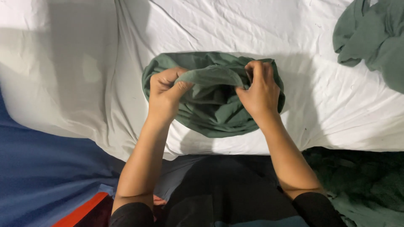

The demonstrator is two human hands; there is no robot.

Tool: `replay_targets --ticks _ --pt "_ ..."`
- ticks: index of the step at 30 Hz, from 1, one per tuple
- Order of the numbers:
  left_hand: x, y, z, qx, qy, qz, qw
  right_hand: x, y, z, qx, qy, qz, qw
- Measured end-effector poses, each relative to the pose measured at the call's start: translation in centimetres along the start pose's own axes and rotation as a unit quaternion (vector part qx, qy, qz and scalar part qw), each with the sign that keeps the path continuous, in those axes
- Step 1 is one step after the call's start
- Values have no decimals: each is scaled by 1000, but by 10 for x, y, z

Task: Inspecting a green garment and using thread snips to remove loose threads from seams and edges.

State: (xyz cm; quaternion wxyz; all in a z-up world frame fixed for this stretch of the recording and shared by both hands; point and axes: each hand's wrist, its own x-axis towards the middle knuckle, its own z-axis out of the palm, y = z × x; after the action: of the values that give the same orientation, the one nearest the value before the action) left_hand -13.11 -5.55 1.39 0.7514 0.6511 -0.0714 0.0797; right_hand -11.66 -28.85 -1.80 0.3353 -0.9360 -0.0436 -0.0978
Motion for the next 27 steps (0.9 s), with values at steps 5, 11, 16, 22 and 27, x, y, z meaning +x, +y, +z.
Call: replay_targets --ticks 5,11,16,22,27 --pt "4 -6 -1 -85 71 -16 994 8 12 -9 -24 34 67 997" --pt "28 -50 -36 -158 254 -189 935 7 37 -27 375 -29 21 926" --pt "23 -36 -11 -111 260 -265 922 6 64 17 487 3 113 866" --pt "24 -103 -46 -74 209 -206 953 -14 96 57 402 85 105 906" --pt "28 -121 -54 -81 222 -197 951 -16 103 62 391 122 75 909"
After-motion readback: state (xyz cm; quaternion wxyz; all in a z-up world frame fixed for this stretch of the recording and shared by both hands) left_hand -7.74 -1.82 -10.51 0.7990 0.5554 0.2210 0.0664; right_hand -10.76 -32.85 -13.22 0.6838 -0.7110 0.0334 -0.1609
